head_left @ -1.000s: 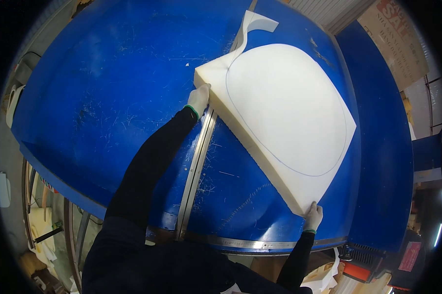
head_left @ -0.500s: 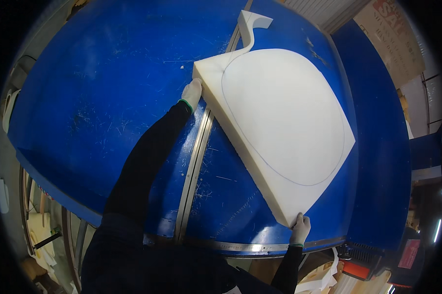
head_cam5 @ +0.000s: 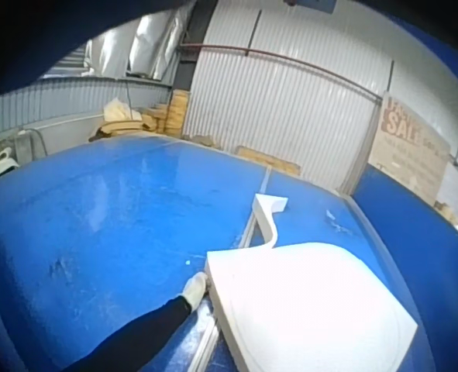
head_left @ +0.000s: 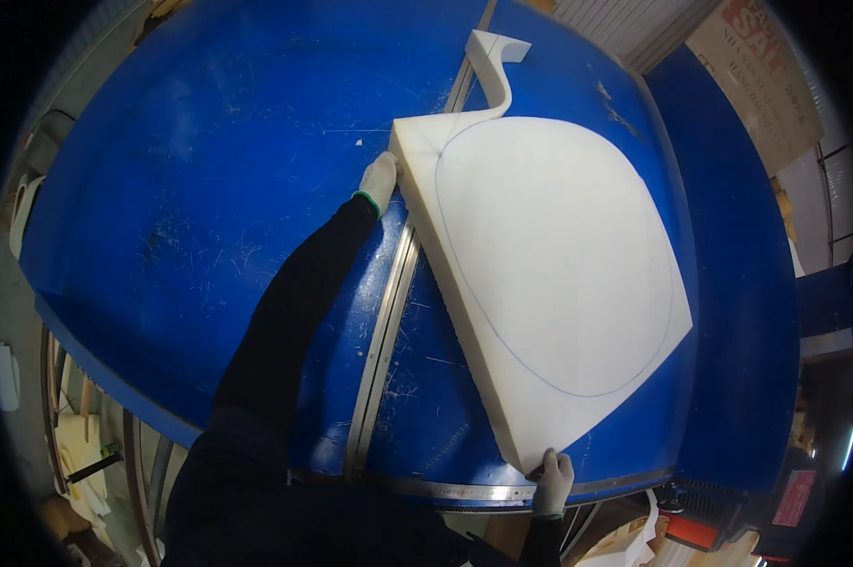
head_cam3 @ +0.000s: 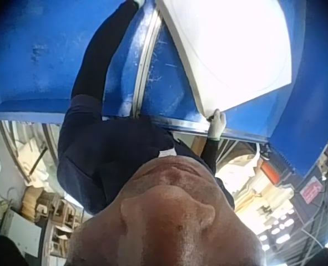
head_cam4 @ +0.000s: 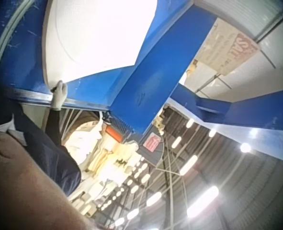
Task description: The person uses a vertical band saw to cut a large white foam sheet into a circular shape. They guide the foam along a pre-drawn line, remove the cut piece, and discard the offcuts into a nearby bin. The process is repeated with a second foam sheet.
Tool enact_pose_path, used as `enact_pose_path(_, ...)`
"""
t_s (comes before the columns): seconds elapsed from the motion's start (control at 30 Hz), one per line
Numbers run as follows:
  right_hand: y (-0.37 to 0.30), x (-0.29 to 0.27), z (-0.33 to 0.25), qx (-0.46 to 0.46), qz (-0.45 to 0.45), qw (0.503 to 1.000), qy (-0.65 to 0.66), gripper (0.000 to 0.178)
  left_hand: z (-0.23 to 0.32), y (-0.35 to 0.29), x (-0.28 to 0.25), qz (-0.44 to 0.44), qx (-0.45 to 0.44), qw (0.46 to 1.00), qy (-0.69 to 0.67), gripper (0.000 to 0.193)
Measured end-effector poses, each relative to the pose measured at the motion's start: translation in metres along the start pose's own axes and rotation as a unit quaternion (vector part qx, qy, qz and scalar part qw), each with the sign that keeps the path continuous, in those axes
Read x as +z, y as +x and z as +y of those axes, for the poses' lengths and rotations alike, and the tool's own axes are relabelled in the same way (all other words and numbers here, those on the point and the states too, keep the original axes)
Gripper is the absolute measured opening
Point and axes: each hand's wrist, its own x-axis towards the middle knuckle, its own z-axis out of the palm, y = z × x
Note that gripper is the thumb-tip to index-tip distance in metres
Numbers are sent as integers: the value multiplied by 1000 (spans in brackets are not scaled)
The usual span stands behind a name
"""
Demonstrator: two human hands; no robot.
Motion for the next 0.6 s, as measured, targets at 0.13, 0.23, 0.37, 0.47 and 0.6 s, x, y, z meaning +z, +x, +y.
enact_pose_path(0.13,-9,8,4,2,-7,1000,10,28,3,14,-5,-2,-3,1000,4,35)
enact_pose_path(0.23,-13,13,-1,22,-20,1000,4,28,6,10,-13,-12,-18,1000,-4,30)
enact_pose_path(0.37,25,-51,34,-151,16,978,-143,42,15,-76,7,-186,-54,981,12,41)
enact_pose_path(0.47,97,-67,-4,-57,87,995,9,48,16,-148,9,-179,-108,975,78,80)
enact_pose_path(0.6,186,-72,-39,-8,102,994,28,57,21,-219,28,-220,-172,955,99,113)
